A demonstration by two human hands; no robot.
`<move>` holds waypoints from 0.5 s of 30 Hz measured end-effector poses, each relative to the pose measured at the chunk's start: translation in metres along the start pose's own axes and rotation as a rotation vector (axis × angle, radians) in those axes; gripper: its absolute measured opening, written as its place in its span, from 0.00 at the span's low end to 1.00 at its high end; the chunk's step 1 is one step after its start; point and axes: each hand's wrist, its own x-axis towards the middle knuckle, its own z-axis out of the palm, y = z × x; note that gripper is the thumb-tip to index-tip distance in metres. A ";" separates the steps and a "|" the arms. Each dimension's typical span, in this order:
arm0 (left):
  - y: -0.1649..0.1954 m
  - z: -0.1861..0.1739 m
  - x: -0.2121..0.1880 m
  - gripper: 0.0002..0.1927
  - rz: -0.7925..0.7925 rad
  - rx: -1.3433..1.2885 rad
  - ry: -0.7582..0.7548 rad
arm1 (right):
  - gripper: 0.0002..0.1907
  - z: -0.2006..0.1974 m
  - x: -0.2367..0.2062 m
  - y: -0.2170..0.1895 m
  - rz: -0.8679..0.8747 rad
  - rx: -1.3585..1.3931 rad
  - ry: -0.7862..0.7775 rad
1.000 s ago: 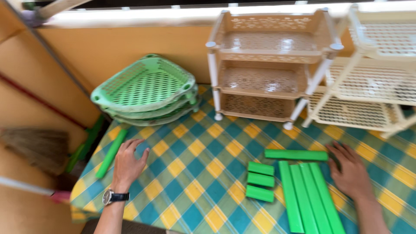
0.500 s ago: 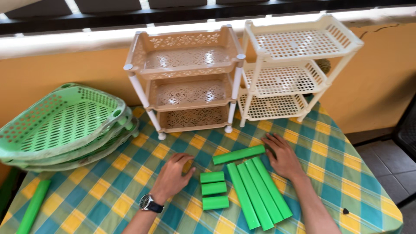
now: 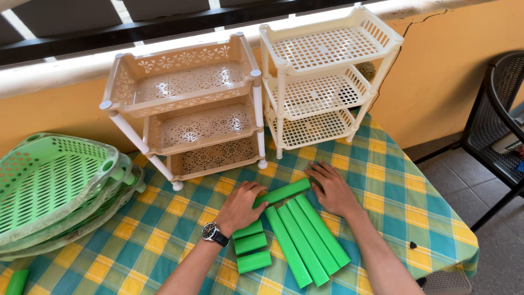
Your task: The person disassembles a small green plastic corner shelf on a table, pulling green plastic tubes out of the perforated basket tiers by hand. They set the tubes aside, stack the separated baskets, and arrange the tubes in rows on the table.
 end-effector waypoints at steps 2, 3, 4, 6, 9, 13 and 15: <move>0.002 0.003 0.004 0.19 0.023 0.005 0.013 | 0.25 -0.001 0.000 -0.001 0.003 0.000 0.002; 0.003 0.005 0.006 0.19 0.034 0.007 0.018 | 0.25 -0.001 0.000 0.000 0.004 0.002 -0.001; 0.003 0.006 0.007 0.19 0.039 0.004 0.017 | 0.25 -0.002 0.000 0.000 0.006 0.005 -0.004; 0.004 0.007 0.009 0.19 0.044 -0.001 0.017 | 0.25 -0.003 0.000 0.002 0.008 0.008 -0.005; 0.004 0.008 0.012 0.19 0.039 -0.016 0.003 | 0.25 -0.002 0.001 0.002 0.004 0.008 -0.005; 0.002 0.008 0.013 0.16 0.031 -0.040 -0.014 | 0.25 -0.001 0.002 0.002 0.005 0.007 -0.008; 0.000 0.008 0.013 0.15 0.067 -0.026 0.014 | 0.25 0.000 0.002 0.002 0.012 0.003 -0.011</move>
